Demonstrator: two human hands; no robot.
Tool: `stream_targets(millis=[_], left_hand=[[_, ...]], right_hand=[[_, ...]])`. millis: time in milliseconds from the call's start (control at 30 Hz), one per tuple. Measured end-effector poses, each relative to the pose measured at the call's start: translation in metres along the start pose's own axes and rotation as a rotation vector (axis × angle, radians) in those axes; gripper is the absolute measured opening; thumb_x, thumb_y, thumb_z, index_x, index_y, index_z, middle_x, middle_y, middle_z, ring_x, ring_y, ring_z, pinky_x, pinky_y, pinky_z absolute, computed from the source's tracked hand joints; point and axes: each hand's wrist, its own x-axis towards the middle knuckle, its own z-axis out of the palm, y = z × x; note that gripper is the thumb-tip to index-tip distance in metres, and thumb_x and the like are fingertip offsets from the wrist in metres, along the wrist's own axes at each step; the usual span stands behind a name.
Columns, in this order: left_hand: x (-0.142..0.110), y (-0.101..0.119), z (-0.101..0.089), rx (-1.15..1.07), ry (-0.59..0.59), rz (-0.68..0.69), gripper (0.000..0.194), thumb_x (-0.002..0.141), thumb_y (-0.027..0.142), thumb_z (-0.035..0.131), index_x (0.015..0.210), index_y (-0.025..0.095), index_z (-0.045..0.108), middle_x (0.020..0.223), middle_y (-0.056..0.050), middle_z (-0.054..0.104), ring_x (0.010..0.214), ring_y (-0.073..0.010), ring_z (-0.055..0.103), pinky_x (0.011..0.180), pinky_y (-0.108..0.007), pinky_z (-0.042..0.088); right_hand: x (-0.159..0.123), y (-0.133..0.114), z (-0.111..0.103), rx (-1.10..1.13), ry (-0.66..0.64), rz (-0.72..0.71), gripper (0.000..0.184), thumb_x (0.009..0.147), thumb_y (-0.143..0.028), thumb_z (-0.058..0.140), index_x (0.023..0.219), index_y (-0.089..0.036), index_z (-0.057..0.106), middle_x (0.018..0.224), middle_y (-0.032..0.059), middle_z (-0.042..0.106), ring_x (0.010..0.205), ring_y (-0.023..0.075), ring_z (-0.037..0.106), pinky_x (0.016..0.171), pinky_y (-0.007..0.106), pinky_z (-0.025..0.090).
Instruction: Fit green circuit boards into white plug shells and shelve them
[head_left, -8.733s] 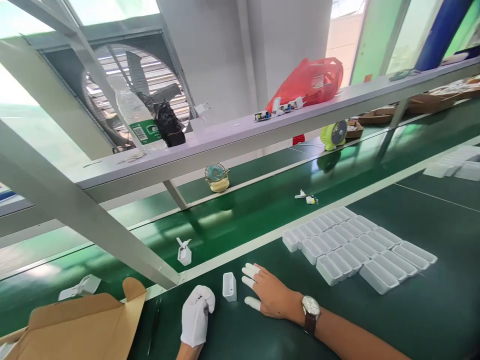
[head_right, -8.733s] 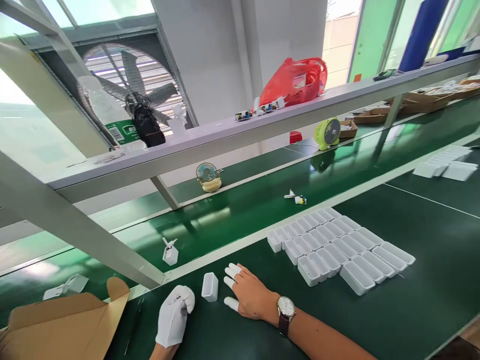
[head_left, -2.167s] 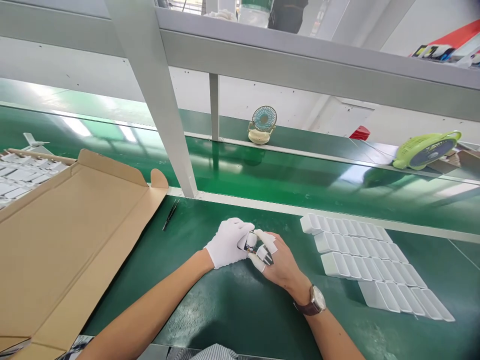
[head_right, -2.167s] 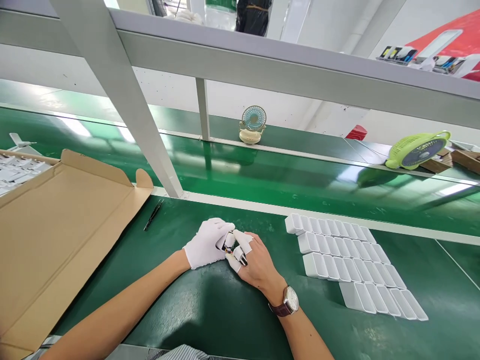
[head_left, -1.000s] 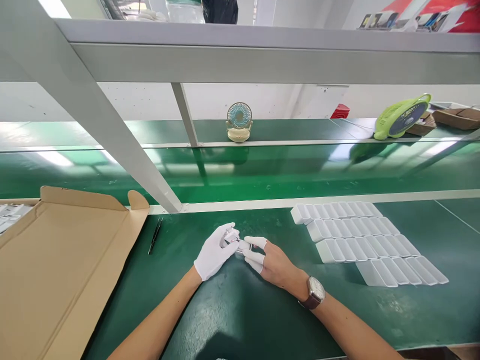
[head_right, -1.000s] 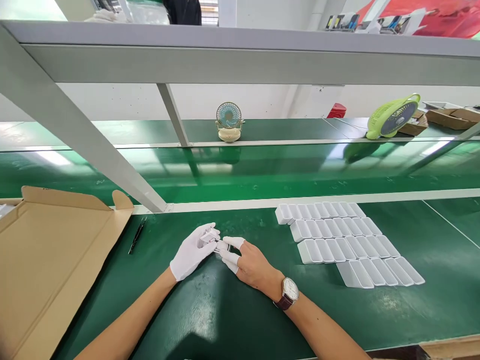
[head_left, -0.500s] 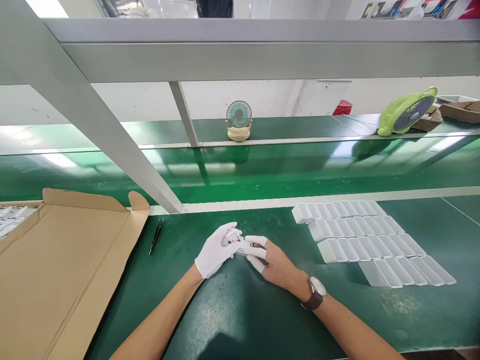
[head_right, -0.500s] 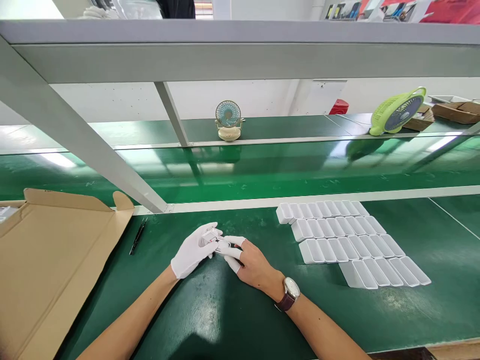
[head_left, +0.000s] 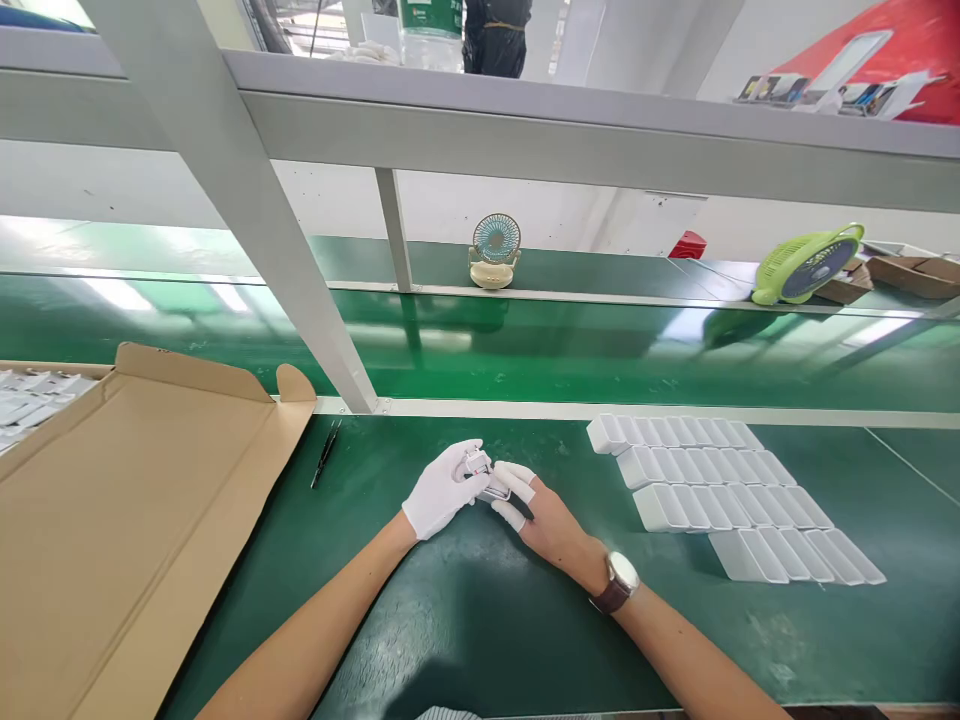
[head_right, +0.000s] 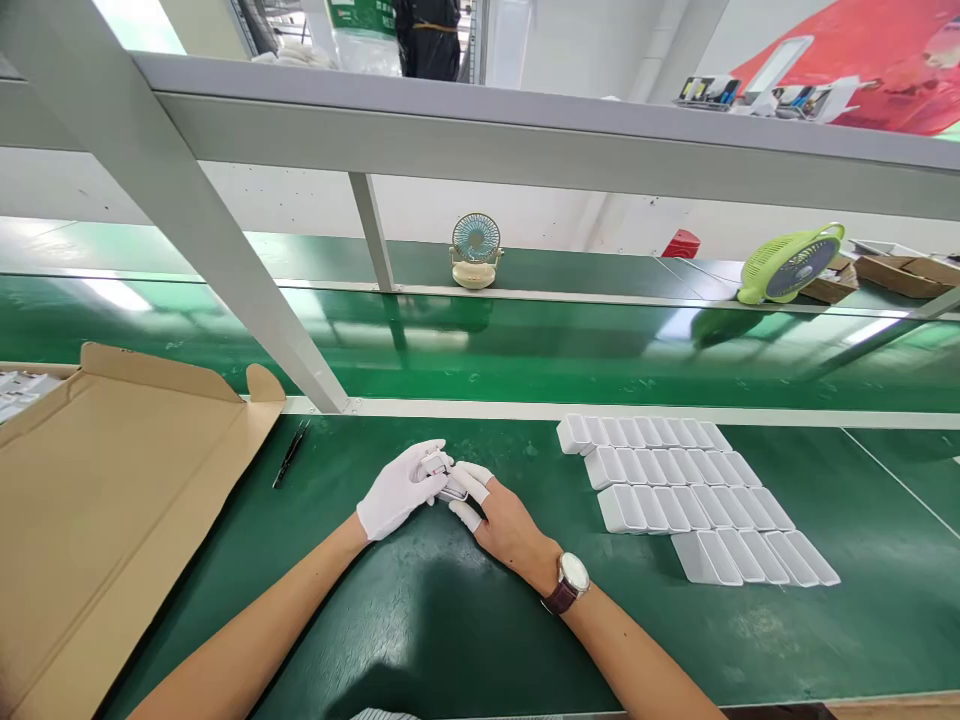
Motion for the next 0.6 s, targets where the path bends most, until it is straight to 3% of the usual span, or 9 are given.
stream_targets(millis=[133, 200, 333, 500, 600], left_hand=[[0.001, -0.007, -0.008, -0.033, 0.036, 0.128, 0.079, 0.074, 0.045, 0.084, 0.141, 0.019, 0.052, 0.127, -0.015, 0.065, 0.113, -0.0282, 0.063, 0.09, -0.04, 0.055], [0.002, -0.009, -0.013, -0.062, 0.034, 0.197, 0.082, 0.076, 0.052, 0.08, 0.143, 0.018, 0.048, 0.133, -0.017, 0.061, 0.119, -0.0302, 0.061, 0.098, -0.044, 0.053], [0.003, -0.008, -0.022, -0.064, 0.118, 0.237, 0.067, 0.092, 0.057, 0.061, 0.144, 0.017, 0.047, 0.136, -0.018, 0.058, 0.116, -0.0272, 0.063, 0.087, -0.039, 0.057], [0.004, -0.012, -0.029, -0.089, 0.204, 0.262, 0.062, 0.094, 0.056, 0.058, 0.142, 0.018, 0.048, 0.13, -0.016, 0.062, 0.11, -0.0248, 0.066, 0.08, -0.035, 0.057], [0.005, -0.014, -0.028, -0.107, 0.217, 0.261, 0.06, 0.095, 0.055, 0.057, 0.141, 0.018, 0.049, 0.13, -0.016, 0.062, 0.109, -0.0247, 0.066, 0.079, -0.034, 0.056]], right_hand=[[-0.004, 0.002, 0.004, -0.194, -0.045, -0.104, 0.044, 0.102, -0.028, 0.053, 0.146, -0.029, 0.051, 0.147, 0.0136, 0.052, 0.123, 0.0272, 0.063, 0.101, 0.045, 0.058], [-0.004, 0.002, 0.005, -0.231, -0.044, -0.13, 0.04, 0.102, -0.028, 0.053, 0.142, -0.029, 0.056, 0.143, 0.0133, 0.056, 0.117, 0.0261, 0.066, 0.096, 0.043, 0.06], [0.002, -0.007, -0.003, -0.229, 0.009, -0.125, 0.038, 0.101, -0.025, 0.053, 0.138, -0.031, 0.059, 0.136, 0.0098, 0.061, 0.107, 0.0218, 0.07, 0.089, 0.036, 0.063], [0.009, -0.027, -0.029, -0.221, 0.281, -0.145, 0.042, 0.098, -0.02, 0.057, 0.139, -0.03, 0.058, 0.137, 0.0104, 0.06, 0.11, 0.0226, 0.069, 0.091, 0.037, 0.062], [0.006, -0.031, -0.028, -0.219, 0.227, -0.117, 0.041, 0.098, -0.021, 0.057, 0.137, -0.03, 0.06, 0.135, 0.01, 0.061, 0.109, 0.0227, 0.069, 0.09, 0.037, 0.062]])
